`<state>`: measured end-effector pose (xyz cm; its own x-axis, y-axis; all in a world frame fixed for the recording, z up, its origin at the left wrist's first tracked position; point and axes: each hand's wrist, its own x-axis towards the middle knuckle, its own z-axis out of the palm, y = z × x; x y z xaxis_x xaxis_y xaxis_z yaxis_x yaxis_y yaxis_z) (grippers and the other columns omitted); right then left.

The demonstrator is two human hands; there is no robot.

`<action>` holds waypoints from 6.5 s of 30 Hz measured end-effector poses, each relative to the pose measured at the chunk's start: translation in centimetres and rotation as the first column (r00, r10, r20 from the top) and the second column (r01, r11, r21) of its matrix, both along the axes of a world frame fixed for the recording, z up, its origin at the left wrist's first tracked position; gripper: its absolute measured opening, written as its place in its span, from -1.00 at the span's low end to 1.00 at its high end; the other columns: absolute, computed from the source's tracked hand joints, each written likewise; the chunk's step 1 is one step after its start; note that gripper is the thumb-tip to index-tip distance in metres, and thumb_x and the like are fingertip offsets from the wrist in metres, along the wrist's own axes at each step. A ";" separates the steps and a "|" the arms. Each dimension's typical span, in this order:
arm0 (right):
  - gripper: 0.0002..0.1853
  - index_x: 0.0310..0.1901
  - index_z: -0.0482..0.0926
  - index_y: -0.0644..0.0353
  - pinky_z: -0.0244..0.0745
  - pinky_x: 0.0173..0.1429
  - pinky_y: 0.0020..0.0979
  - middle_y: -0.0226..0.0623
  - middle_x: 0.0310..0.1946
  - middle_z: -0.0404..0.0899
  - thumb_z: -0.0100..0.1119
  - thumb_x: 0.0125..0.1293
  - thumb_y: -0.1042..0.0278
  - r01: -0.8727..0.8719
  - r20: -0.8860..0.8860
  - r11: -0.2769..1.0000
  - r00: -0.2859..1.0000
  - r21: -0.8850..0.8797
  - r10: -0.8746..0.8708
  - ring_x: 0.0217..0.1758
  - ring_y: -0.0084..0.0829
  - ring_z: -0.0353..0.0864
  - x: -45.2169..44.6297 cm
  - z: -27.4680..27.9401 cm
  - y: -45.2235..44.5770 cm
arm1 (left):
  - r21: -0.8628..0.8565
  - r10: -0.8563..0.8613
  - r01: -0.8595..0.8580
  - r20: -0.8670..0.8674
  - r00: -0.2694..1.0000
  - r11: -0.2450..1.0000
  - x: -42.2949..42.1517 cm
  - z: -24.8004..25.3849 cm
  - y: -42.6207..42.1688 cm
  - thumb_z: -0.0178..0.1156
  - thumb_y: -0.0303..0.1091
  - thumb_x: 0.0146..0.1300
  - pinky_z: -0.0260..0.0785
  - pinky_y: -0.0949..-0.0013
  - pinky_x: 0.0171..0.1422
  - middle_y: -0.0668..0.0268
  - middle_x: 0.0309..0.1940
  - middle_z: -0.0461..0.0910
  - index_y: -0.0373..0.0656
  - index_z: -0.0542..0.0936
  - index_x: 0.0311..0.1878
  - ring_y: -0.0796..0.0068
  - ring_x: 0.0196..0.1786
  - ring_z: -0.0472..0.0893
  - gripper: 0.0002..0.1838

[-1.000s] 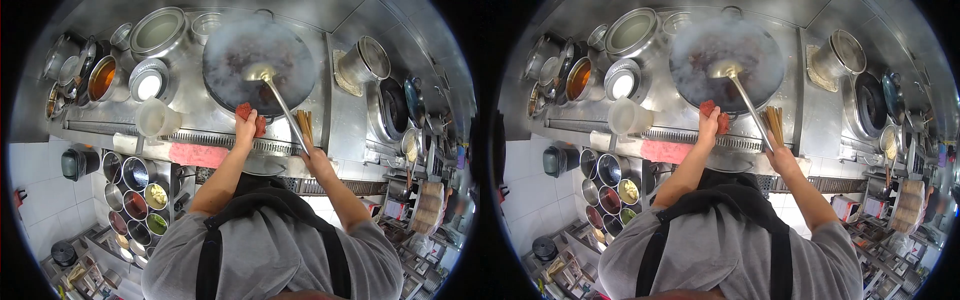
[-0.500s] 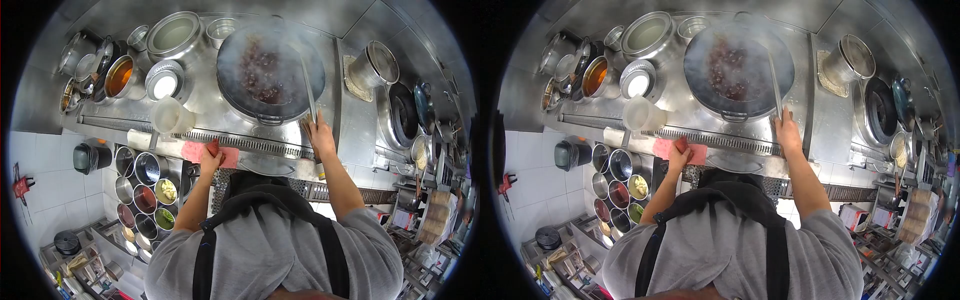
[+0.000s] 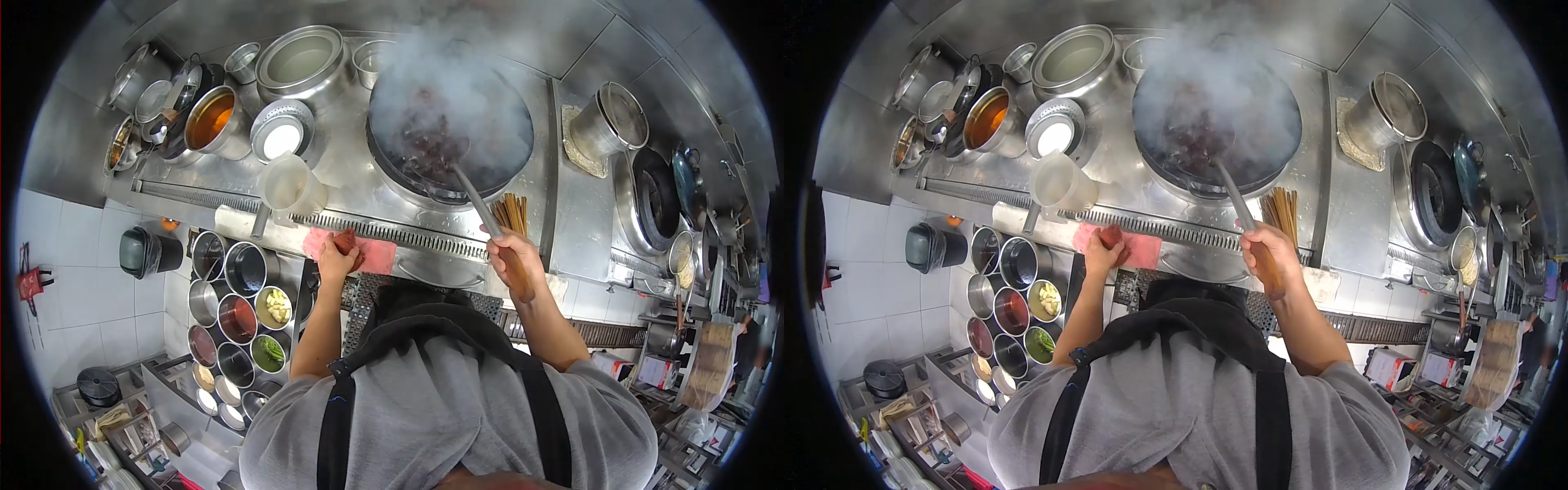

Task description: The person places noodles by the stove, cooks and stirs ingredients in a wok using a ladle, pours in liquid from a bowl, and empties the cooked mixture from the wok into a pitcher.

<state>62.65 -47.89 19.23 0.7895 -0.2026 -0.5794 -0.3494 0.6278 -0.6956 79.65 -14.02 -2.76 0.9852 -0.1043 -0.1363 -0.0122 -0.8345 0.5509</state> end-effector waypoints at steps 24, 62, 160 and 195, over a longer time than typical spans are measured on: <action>-0.31 0.32 0.33 0.42 0.27 -0.72 -0.50 -0.36 -0.58 0.49 0.19 0.06 0.54 0.049 0.137 0.732 0.989 -0.680 0.061 -0.81 -0.53 0.38 -1.5 11.2 -5.6 | 0.152 -0.199 0.487 -0.779 0.595 0.860 -18.0 -19.8 22.1 0.16 -0.20 0.23 0.57 0.06 -0.26 0.15 -0.30 0.69 -0.02 0.67 -0.13 0.14 -0.35 0.69 -0.78; -0.32 0.36 0.29 0.37 0.31 -0.67 -0.54 -0.39 -0.53 0.47 0.22 0.16 0.49 -0.070 0.072 0.883 0.991 -0.464 0.117 -0.76 -0.53 0.41 -2.5 6.3 -3.0 | -0.234 -0.070 -0.153 -0.731 0.678 0.960 -12.2 -16.0 17.4 0.18 -0.35 0.23 0.50 0.29 -0.51 0.25 -0.45 0.60 -0.19 0.59 -0.18 0.35 -0.48 0.67 -0.84; -0.94 -0.38 0.53 0.26 0.45 -0.53 -0.55 -0.20 -0.49 0.60 0.21 0.13 0.49 -0.187 0.184 0.981 0.964 -0.039 0.191 -0.58 -0.45 0.54 53.8 -3.4 11.1 | -0.689 0.087 -0.207 -0.205 0.975 0.694 8.5 9.7 8.5 0.32 -0.43 0.22 0.47 0.40 -0.17 0.20 -0.37 0.66 -0.30 0.55 -0.10 0.53 -0.32 0.61 -0.76; -0.24 0.39 0.25 0.12 0.55 0.05 -0.08 -0.04 0.04 0.46 0.31 0.13 0.30 -0.294 -0.249 -0.158 0.935 -0.943 -0.255 0.09 -0.02 0.51 -16.3 -21.1 -17.8 | -0.589 -0.652 0.436 -0.213 0.728 0.680 -10.9 17.1 -17.3 0.35 -0.49 0.20 0.44 0.47 0.03 0.30 -0.09 0.69 -0.26 0.55 0.15 0.62 -0.06 0.60 -0.57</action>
